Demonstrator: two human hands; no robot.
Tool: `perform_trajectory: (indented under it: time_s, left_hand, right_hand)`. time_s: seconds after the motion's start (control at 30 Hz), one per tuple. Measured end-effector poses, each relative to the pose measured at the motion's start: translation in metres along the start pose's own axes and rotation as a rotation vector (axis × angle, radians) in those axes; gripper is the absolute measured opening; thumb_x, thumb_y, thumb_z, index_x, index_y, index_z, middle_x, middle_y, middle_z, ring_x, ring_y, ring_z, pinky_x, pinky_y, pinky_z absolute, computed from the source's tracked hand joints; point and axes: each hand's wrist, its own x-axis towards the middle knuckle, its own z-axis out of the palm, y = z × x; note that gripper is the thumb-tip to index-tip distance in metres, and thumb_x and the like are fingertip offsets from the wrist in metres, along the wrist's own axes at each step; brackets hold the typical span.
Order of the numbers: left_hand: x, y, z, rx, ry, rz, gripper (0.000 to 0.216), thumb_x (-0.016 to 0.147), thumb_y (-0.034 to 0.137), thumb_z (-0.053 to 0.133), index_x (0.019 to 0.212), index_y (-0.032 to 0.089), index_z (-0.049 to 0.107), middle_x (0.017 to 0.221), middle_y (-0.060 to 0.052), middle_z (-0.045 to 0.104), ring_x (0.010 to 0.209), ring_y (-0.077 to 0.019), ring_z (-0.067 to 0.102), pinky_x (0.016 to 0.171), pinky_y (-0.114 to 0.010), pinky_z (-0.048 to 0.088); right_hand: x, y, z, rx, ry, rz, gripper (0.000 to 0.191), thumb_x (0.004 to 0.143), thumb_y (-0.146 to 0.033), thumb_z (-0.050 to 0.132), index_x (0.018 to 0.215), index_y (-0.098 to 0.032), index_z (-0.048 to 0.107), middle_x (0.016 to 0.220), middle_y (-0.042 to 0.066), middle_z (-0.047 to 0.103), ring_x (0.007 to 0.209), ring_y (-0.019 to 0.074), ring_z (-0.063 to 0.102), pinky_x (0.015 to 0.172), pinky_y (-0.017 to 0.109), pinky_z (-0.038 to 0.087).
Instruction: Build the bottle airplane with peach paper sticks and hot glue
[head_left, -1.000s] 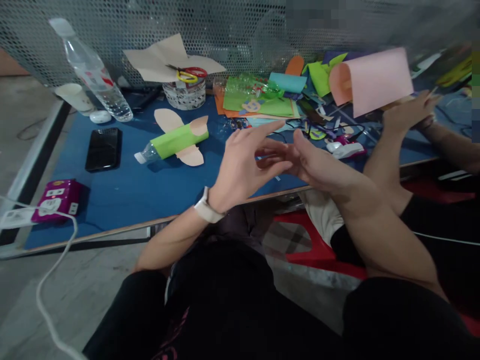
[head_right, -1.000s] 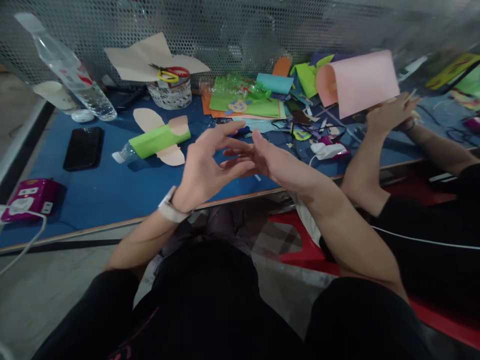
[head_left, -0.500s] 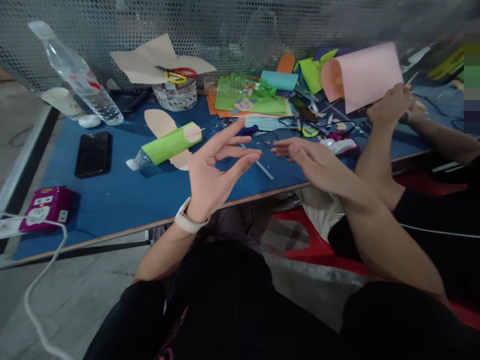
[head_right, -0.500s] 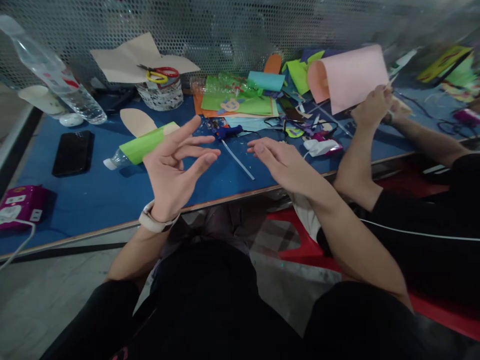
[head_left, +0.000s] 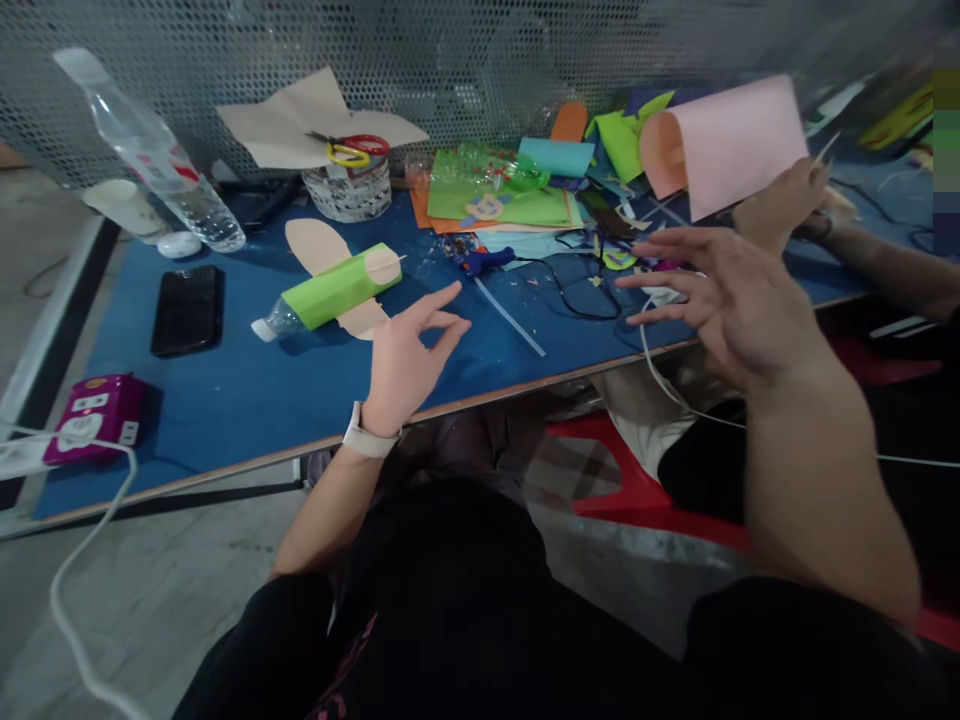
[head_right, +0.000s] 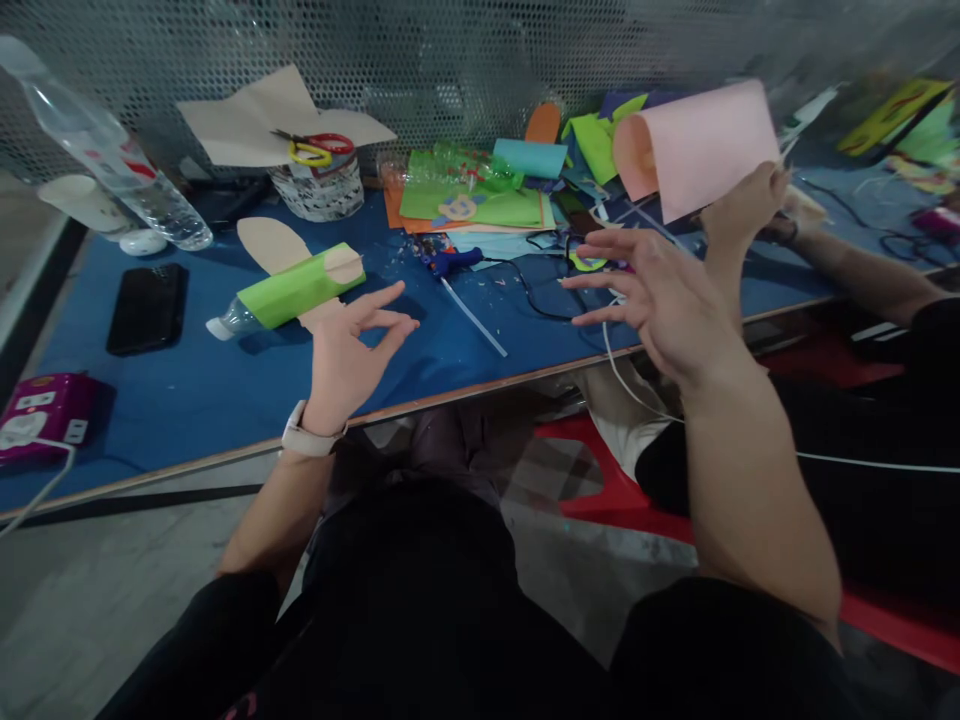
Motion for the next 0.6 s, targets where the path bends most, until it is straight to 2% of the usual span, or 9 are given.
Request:
perform_trajectory:
  time_s: [0.07, 0.13, 0.23, 0.33, 0.4, 0.43, 0.5, 0.53, 0.6]
  left_hand:
    - [-0.002, -0.002, -0.001, 0.097, -0.064, -0.01, 0.043, 0.108, 0.021, 0.083, 0.151, 0.024, 0.081, 0.107, -0.003, 0.094, 0.086, -0.0236, 0.088, 0.098, -0.045, 0.075]
    - [-0.003, -0.004, 0.0, 0.163, -0.103, -0.007, 0.042, 0.107, 0.017, 0.083, 0.148, 0.024, 0.083, 0.107, -0.002, 0.094, 0.087, -0.0245, 0.088, 0.1, -0.047, 0.074]
    - [-0.006, -0.002, 0.006, 0.139, -0.145, -0.01, 0.04, 0.105, 0.017, 0.085, 0.144, 0.024, 0.084, 0.106, -0.001, 0.094, 0.098, -0.0278, 0.09, 0.11, -0.053, 0.071]
    - [-0.016, 0.007, 0.021, -0.016, -0.232, -0.013, 0.035, 0.106, 0.02, 0.087, 0.141, 0.024, 0.086, 0.109, -0.002, 0.094, 0.115, -0.0288, 0.091, 0.111, -0.047, 0.07]
    - [-0.028, 0.014, 0.037, -0.122, -0.37, 0.006, 0.026, 0.105, 0.02, 0.088, 0.131, 0.025, 0.089, 0.114, -0.002, 0.094, 0.116, -0.0268, 0.091, 0.107, -0.04, 0.07]
    - [-0.036, 0.017, 0.046, -0.174, -0.441, 0.01, 0.029, 0.104, 0.018, 0.09, 0.132, 0.024, 0.089, 0.11, -0.002, 0.094, 0.109, -0.0251, 0.092, 0.104, -0.037, 0.07]
    - [-0.054, 0.02, 0.066, -0.202, -0.677, 0.023, 0.03, 0.106, 0.02, 0.089, 0.136, 0.022, 0.087, 0.109, -0.003, 0.094, 0.105, -0.0235, 0.092, 0.101, -0.033, 0.068]
    - [-0.063, 0.02, 0.076, -0.175, -0.777, 0.041, 0.031, 0.108, 0.021, 0.088, 0.139, 0.019, 0.086, 0.106, -0.004, 0.094, 0.1, -0.0235, 0.092, 0.097, -0.033, 0.068]
    - [-0.081, 0.019, 0.096, -0.031, -0.915, 0.056, 0.033, 0.111, 0.023, 0.085, 0.143, 0.017, 0.084, 0.11, -0.007, 0.094, 0.106, -0.0262, 0.091, 0.102, -0.036, 0.065]
  right_hand:
    - [-0.002, -0.007, -0.001, 0.05, 0.0, 0.029, 0.048, 0.094, -0.073, 0.092, 0.119, -0.032, 0.09, 0.142, 0.013, 0.083, 0.114, 0.032, 0.085, 0.071, 0.038, 0.072]
    - [-0.004, -0.014, -0.001, 0.094, -0.011, 0.057, 0.051, 0.091, -0.074, 0.093, 0.119, -0.033, 0.09, 0.144, 0.012, 0.083, 0.115, 0.032, 0.085, 0.074, 0.04, 0.072]
    - [-0.008, -0.019, 0.003, 0.158, -0.019, 0.059, 0.05, 0.091, -0.077, 0.089, 0.12, -0.036, 0.091, 0.143, 0.007, 0.085, 0.117, 0.03, 0.084, 0.08, 0.04, 0.07]
    - [-0.009, -0.019, 0.01, 0.206, -0.028, 0.032, 0.045, 0.095, -0.077, 0.082, 0.121, -0.041, 0.091, 0.137, 0.002, 0.088, 0.119, 0.0287, 0.084, 0.084, 0.041, 0.067]
    - [-0.01, -0.02, 0.014, 0.223, -0.05, 0.021, 0.041, 0.097, -0.075, 0.08, 0.12, -0.043, 0.091, 0.137, -0.001, 0.089, 0.123, 0.0284, 0.084, 0.092, 0.045, 0.067]
    - [-0.01, -0.02, 0.016, 0.23, -0.06, 0.013, 0.039, 0.097, -0.074, 0.08, 0.119, -0.044, 0.091, 0.136, -0.002, 0.089, 0.124, 0.0282, 0.084, 0.095, 0.046, 0.067]
    - [-0.01, -0.022, 0.019, 0.246, -0.096, 0.02, 0.036, 0.097, -0.07, 0.084, 0.122, -0.044, 0.091, 0.138, -0.003, 0.088, 0.126, 0.028, 0.083, 0.1, 0.047, 0.067]
    - [-0.01, -0.022, 0.021, 0.258, -0.107, 0.019, 0.037, 0.097, -0.069, 0.085, 0.124, -0.043, 0.091, 0.137, -0.002, 0.088, 0.124, 0.0283, 0.084, 0.098, 0.046, 0.068]
    - [-0.009, -0.021, 0.022, 0.273, -0.095, 0.004, 0.043, 0.099, -0.072, 0.083, 0.125, -0.038, 0.092, 0.131, 0.002, 0.089, 0.112, 0.0292, 0.087, 0.089, 0.045, 0.069]
